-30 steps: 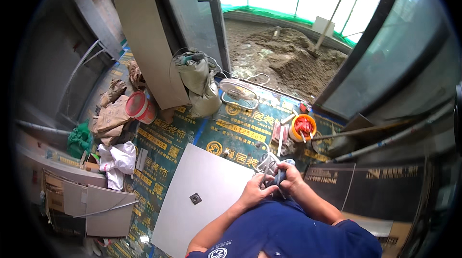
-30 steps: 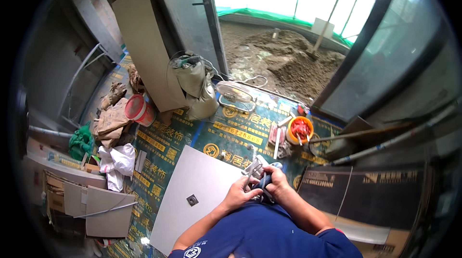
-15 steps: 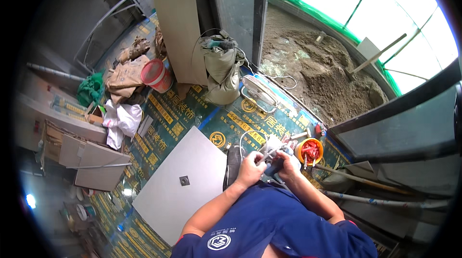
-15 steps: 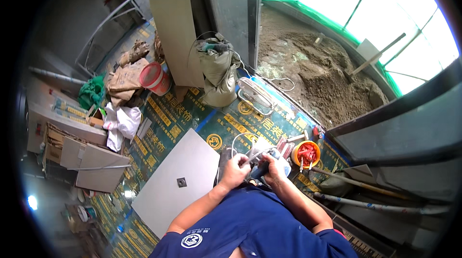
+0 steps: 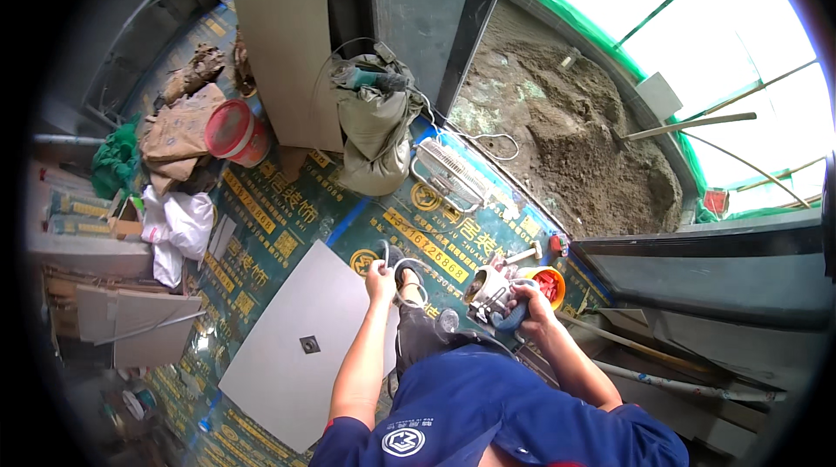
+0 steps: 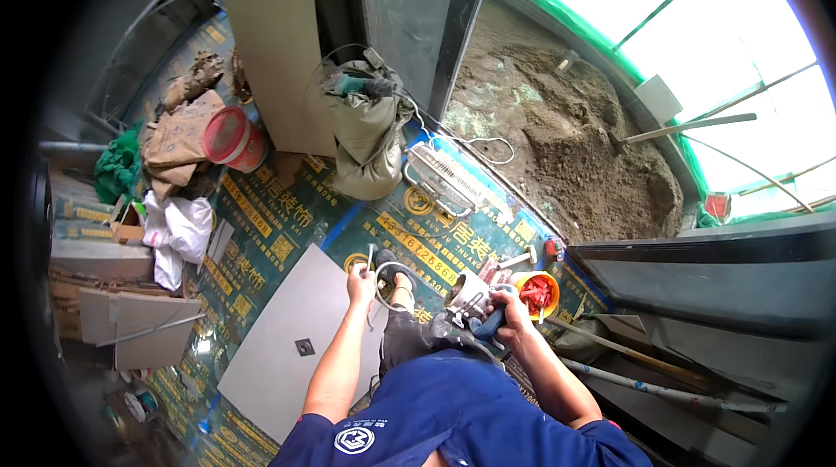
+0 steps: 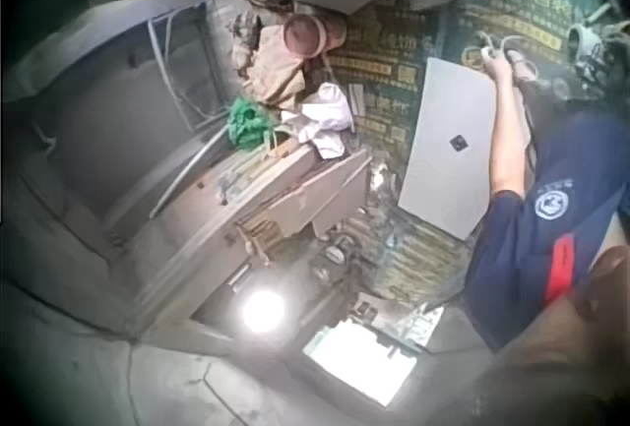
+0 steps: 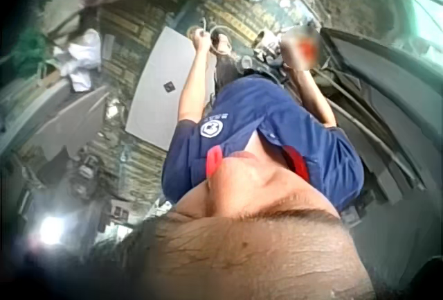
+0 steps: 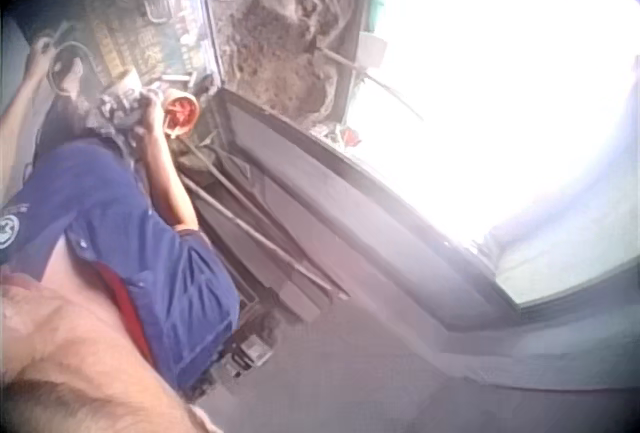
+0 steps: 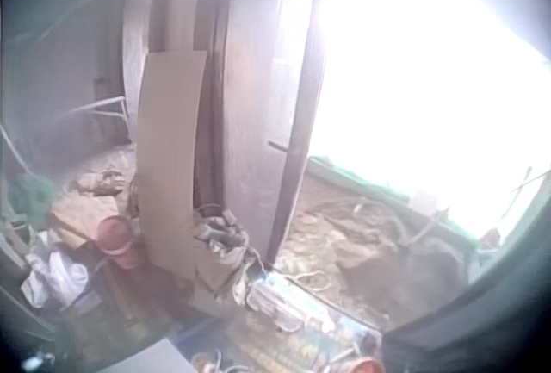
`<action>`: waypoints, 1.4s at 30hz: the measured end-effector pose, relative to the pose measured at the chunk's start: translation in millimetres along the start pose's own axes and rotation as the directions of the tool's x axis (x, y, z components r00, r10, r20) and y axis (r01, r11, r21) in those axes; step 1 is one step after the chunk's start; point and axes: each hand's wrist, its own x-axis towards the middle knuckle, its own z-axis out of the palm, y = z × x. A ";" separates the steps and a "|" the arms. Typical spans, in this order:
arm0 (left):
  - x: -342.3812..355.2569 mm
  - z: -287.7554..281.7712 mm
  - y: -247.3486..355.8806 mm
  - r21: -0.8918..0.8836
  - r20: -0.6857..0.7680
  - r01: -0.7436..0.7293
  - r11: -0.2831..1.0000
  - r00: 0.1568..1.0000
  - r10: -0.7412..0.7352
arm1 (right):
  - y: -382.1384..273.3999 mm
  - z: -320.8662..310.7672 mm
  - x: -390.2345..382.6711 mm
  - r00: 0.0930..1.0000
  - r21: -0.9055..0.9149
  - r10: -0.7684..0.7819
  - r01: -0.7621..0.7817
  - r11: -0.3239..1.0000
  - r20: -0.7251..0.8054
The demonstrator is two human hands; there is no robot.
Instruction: The person prepares a power saw by handling a plug and cable, then sits on the floor to cut a square hole into a tile using the saw.
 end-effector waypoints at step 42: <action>-3.3 131.8 -75.7 -0.423 -0.093 0.629 0.652 0.685 -0.722 | 115.4 114.6 716.3 0.866 -0.884 -0.184 0.466 -0.038 0.465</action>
